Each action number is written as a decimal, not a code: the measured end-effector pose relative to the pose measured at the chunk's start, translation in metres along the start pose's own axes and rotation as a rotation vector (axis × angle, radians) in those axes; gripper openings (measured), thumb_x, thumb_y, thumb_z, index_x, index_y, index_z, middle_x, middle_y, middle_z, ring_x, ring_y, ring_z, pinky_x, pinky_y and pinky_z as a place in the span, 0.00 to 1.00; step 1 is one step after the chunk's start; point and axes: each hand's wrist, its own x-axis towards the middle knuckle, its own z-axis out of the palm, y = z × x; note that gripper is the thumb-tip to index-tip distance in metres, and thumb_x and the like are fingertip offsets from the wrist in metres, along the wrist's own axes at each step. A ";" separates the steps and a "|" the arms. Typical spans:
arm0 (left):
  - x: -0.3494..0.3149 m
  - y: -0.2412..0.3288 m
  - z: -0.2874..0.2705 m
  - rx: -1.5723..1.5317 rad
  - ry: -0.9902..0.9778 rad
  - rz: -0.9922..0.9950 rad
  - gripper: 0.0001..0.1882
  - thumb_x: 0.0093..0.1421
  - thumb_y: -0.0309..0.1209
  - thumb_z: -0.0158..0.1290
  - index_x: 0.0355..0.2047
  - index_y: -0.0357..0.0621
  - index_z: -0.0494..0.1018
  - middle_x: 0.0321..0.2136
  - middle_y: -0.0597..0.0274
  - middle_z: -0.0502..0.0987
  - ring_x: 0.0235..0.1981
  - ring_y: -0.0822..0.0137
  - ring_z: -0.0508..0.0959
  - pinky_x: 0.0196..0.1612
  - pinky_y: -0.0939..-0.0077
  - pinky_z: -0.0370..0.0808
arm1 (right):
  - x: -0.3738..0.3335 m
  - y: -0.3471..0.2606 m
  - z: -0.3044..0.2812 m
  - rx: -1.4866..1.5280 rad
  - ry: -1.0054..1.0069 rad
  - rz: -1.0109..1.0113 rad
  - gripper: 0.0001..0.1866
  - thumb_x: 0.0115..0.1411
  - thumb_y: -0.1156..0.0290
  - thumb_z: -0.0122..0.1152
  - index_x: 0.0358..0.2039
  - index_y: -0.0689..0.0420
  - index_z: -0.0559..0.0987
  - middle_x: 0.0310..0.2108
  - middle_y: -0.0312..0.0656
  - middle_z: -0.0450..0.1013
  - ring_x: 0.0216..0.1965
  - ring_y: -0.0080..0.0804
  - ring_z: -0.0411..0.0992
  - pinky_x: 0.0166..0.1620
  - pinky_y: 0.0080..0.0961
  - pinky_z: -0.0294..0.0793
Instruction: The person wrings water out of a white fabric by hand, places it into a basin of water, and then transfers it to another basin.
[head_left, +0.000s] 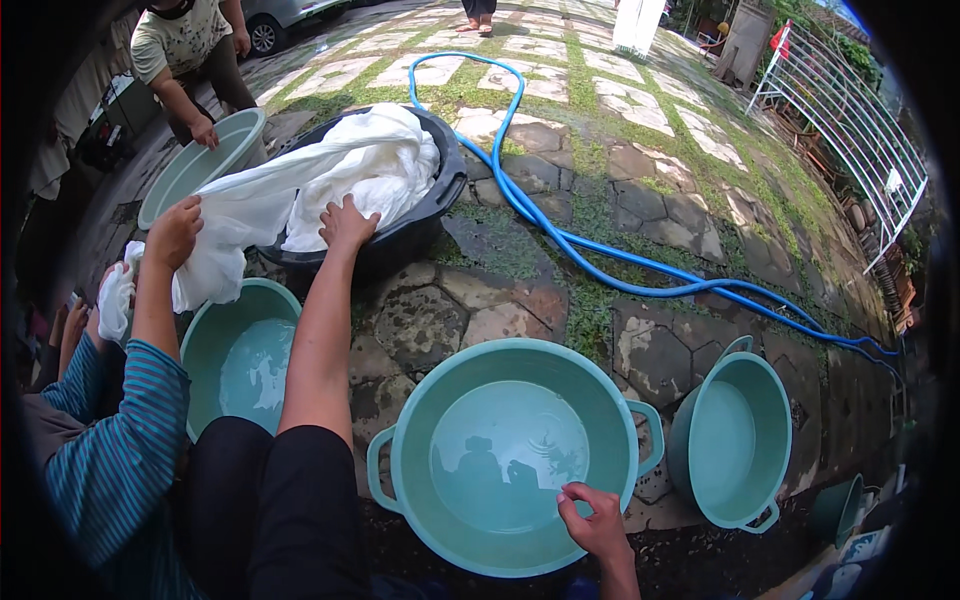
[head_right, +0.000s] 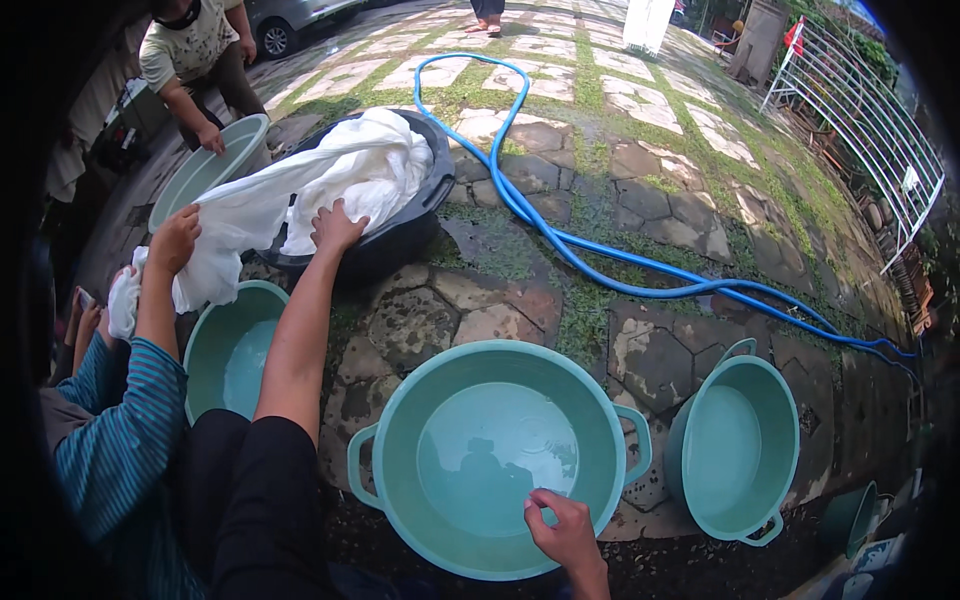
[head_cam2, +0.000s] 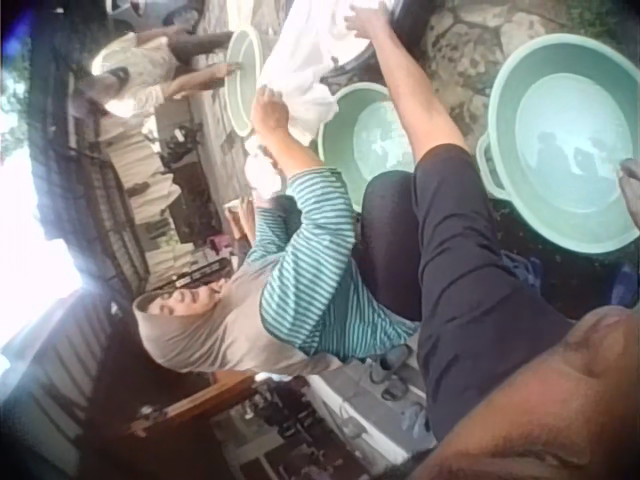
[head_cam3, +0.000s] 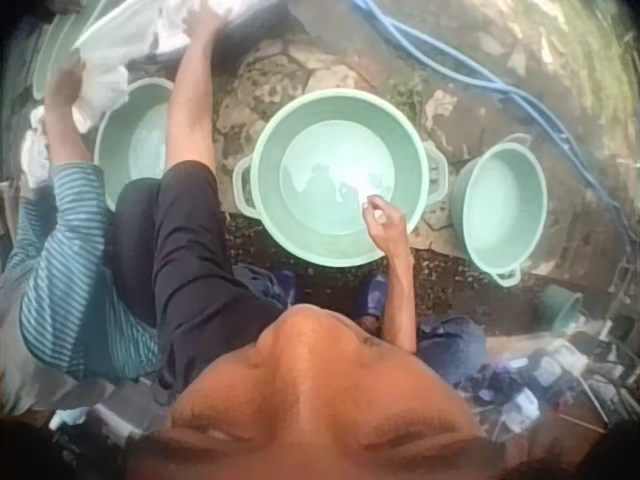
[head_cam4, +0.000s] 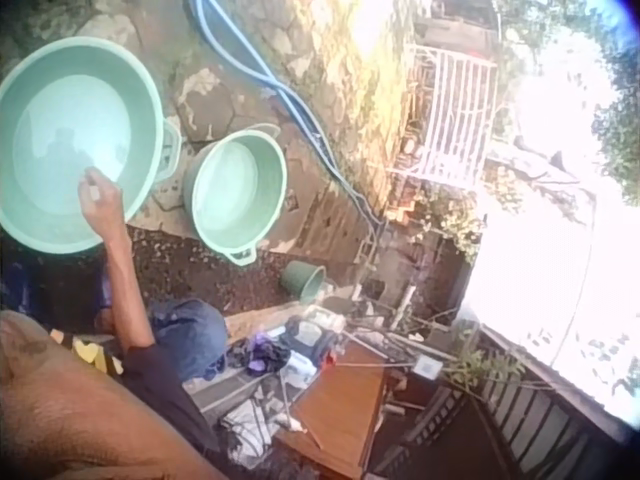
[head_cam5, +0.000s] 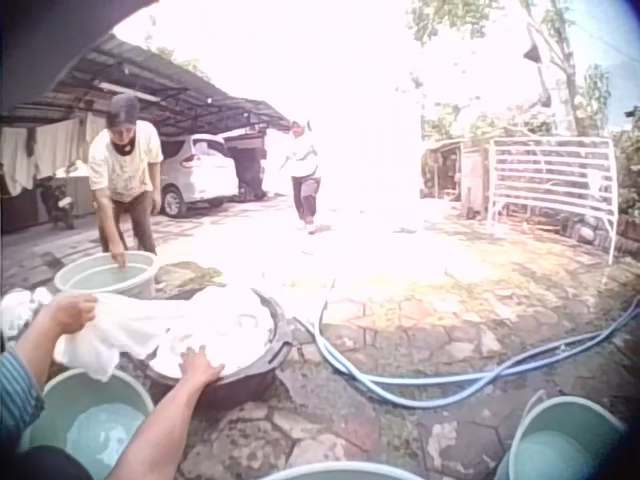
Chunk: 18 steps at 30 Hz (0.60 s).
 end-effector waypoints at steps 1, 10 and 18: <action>-0.002 0.002 0.001 -0.023 0.034 -0.035 0.45 0.46 0.55 0.57 0.61 0.51 0.55 0.57 0.48 0.60 0.59 0.47 0.60 0.55 0.49 0.62 | 0.000 0.003 0.001 -0.008 0.006 -0.024 0.05 0.50 0.77 0.59 0.28 0.65 0.77 0.22 0.48 0.75 0.24 0.38 0.76 0.28 0.25 0.73; -0.011 0.005 -0.014 -0.584 0.081 -0.223 0.48 0.43 0.59 0.57 0.58 0.39 0.60 0.58 0.48 0.60 0.61 0.54 0.57 0.60 0.58 0.58 | 0.002 -0.003 0.003 -0.009 -0.021 -0.027 0.05 0.50 0.78 0.59 0.28 0.66 0.77 0.22 0.48 0.75 0.24 0.38 0.76 0.28 0.25 0.73; 0.030 -0.049 -0.048 -1.452 0.098 0.038 0.33 0.55 0.46 0.50 0.57 0.43 0.60 0.57 0.52 0.62 0.60 0.57 0.60 0.60 0.63 0.57 | -0.001 -0.002 0.003 0.005 -0.013 -0.069 0.06 0.50 0.77 0.60 0.28 0.65 0.77 0.22 0.48 0.75 0.24 0.38 0.76 0.28 0.26 0.73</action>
